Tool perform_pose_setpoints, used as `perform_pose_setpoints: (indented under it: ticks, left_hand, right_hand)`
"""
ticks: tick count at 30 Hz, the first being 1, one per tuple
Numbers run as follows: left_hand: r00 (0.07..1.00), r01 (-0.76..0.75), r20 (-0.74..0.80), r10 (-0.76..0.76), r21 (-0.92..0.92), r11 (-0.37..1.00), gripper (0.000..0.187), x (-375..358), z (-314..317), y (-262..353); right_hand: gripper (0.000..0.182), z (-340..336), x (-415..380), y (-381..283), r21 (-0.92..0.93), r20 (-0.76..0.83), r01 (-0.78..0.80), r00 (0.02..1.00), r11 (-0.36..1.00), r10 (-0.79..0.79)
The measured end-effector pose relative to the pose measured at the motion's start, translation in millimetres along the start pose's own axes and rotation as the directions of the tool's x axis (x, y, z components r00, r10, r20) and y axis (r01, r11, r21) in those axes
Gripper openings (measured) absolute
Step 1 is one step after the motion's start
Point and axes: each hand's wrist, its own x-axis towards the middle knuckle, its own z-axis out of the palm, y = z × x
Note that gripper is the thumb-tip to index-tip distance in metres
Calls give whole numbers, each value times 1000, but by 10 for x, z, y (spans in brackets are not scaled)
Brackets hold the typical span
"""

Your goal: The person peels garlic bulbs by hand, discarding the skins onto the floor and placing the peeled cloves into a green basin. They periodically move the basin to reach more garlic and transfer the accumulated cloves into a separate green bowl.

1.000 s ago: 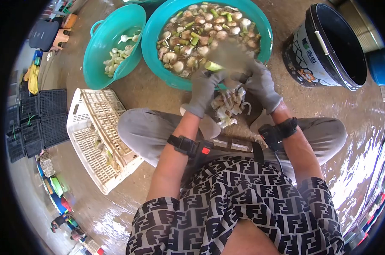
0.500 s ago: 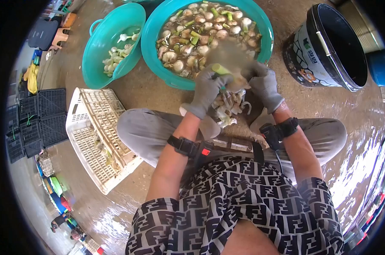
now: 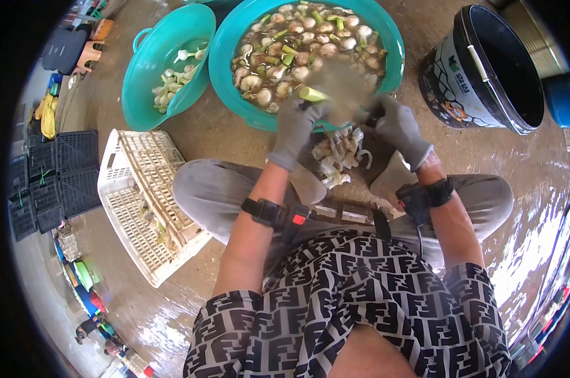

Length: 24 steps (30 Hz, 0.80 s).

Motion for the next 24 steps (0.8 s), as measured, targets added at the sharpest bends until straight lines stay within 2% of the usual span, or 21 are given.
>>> perform_pose_setpoints:
  ticks: [2,4,5,7,10,11,14,17,19,20,22,23,24]
  left_hand:
    - [1000,6,2,-6,101,995,25,-30,54,-13]
    - [996,-92,30,88,193,977,26,-57,99,-32]
    - [990,-141,45,134,238,961,26,-66,104,-39]
    - [996,-92,24,90,144,985,20,-78,85,-53]
    - [999,-38,35,37,26,999,18,-74,58,-34]
    - [999,-19,44,19,-7,1000,19,-84,39,-26]
    - [994,-33,110,24,81,996,20,-69,-6,-46]
    - [990,41,138,-23,-128,991,21,-81,5,-101]
    - [981,128,178,-71,-337,933,22,-92,15,-110]
    - [976,170,199,-91,-433,885,23,-98,11,-110]
    - [983,143,174,-49,-582,800,22,-50,-28,-137]
    - [987,131,156,-36,-651,748,22,-47,-53,-163]
    - [983,185,144,-117,-729,659,22,-54,-82,-189]
  right_hand:
    - [23,-19,-3,-218,-171,18,-9,1000,985,12]
    - [21,7,28,-261,-296,20,-12,1000,955,19]
    - [21,24,45,-222,-244,38,25,999,969,-16]
    - [21,81,72,-65,-138,71,99,993,985,-90]
    - [20,102,96,100,-43,47,117,992,992,-115]
    - [19,90,86,139,-83,24,65,998,994,-63]
    - [18,57,85,198,-180,-39,-62,998,982,55]
    - [19,60,99,294,-239,-38,-109,994,965,103]
    - [21,168,129,498,-267,-2,-106,994,958,109]
    - [23,198,107,561,-313,58,-110,989,943,135]
    - [30,242,69,620,-402,177,-102,966,910,186]
    - [35,249,55,625,-286,184,-66,975,956,123]
    - [40,246,29,639,-164,183,-32,981,986,62]
